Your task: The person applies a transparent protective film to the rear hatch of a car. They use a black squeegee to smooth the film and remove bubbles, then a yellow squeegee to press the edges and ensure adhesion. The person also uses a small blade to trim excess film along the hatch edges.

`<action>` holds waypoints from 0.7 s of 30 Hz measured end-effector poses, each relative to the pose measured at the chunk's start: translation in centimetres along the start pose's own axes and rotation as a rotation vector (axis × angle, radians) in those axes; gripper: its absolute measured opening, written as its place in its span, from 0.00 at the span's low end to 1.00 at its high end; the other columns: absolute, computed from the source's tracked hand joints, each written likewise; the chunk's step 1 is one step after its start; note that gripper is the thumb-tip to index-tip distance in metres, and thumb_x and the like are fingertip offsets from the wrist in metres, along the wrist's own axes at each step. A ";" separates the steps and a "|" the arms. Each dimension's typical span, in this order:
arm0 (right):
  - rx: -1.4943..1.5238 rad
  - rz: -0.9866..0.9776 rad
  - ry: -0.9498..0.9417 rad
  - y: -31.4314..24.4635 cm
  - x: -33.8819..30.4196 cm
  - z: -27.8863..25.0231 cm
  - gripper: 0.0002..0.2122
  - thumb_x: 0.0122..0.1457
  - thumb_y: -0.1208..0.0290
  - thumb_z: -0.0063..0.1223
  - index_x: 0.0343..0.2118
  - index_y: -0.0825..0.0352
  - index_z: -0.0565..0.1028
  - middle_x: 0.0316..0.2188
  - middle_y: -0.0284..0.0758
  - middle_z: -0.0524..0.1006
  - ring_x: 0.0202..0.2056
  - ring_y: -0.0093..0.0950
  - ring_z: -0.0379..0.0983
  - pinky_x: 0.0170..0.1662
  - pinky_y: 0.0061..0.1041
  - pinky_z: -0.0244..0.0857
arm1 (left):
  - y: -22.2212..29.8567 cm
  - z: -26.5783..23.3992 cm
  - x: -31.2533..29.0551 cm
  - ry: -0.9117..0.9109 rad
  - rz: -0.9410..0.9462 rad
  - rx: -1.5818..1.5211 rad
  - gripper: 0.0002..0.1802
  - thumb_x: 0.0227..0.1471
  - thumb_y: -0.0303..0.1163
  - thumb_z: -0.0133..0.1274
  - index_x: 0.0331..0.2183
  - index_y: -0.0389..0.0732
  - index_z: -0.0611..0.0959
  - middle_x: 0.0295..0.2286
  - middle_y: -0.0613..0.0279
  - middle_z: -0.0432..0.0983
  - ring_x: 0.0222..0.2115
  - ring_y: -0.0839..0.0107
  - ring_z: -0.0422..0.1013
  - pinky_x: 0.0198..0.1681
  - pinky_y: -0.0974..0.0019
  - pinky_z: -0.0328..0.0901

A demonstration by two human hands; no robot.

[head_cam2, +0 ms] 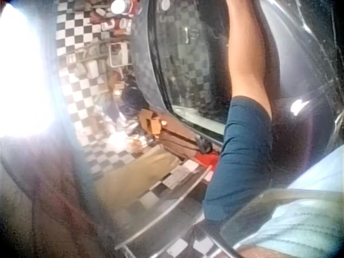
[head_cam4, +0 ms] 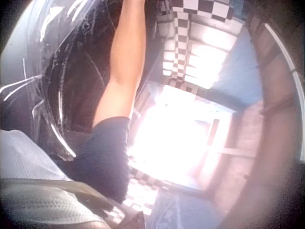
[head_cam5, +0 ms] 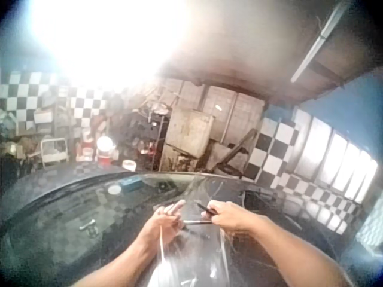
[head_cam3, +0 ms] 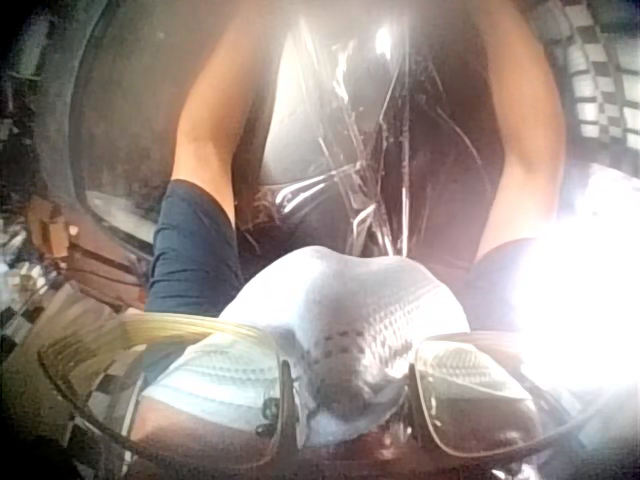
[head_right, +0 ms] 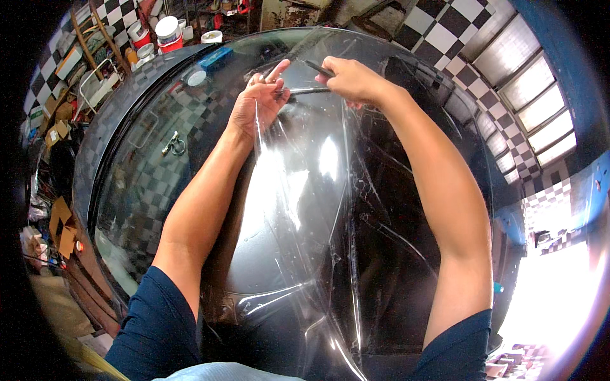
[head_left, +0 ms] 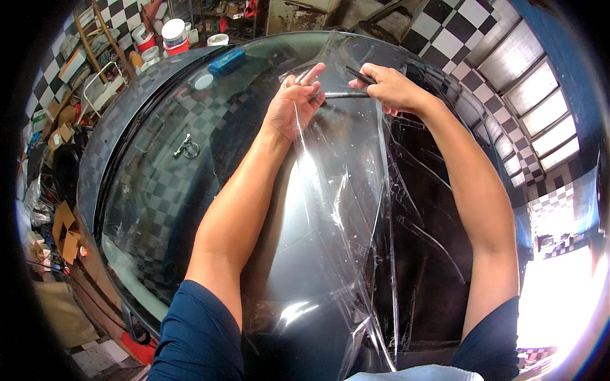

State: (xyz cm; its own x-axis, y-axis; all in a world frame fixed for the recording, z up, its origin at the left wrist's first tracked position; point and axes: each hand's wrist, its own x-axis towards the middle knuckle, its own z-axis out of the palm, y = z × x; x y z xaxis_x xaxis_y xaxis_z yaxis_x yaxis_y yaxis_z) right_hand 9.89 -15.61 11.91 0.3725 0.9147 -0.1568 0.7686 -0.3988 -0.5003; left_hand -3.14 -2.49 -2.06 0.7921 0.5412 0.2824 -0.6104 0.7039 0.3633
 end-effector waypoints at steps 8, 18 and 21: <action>0.046 -0.017 -0.041 -1.0 1.2 0.7 0.12 0.45 0.77 0.39 0.35 0.71 0.63 0.40 0.35 0.76 0.12 0.20 0.65 0.12 0.19 0.60 | 0.0 0.0 0.1 0.011 0.005 0.021 0.16 0.41 0.15 0.47 0.20 0.47 0.62 0.50 0.52 0.68 0.33 0.75 0.69 0.46 0.61 0.61; 0.005 0.036 -0.080 -0.3 1.5 -0.6 0.10 0.45 0.76 0.40 0.34 0.69 0.65 0.39 0.36 0.76 0.13 0.18 0.65 0.13 0.19 0.60 | 0.0 -0.2 0.1 -0.010 0.013 -0.016 0.15 0.40 0.14 0.48 0.18 0.47 0.64 0.51 0.51 0.67 0.33 0.74 0.70 0.45 0.61 0.62; 0.107 0.016 -0.114 -0.2 1.4 -1.5 0.11 0.46 0.77 0.40 0.34 0.69 0.65 0.39 0.37 0.76 0.14 0.18 0.64 0.14 0.18 0.59 | 0.0 -0.1 0.1 -0.016 0.019 -0.021 0.15 0.41 0.14 0.49 0.17 0.47 0.65 0.51 0.52 0.66 0.33 0.74 0.70 0.45 0.61 0.62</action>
State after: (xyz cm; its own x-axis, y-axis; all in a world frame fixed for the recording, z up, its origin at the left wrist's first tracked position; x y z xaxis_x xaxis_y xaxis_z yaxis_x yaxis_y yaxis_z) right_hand 11.04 -14.34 13.11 0.3181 0.9123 -0.2579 0.7007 -0.4095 -0.5842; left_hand -3.08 -2.40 -2.16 0.7803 0.5471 0.3030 -0.6248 0.7033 0.3391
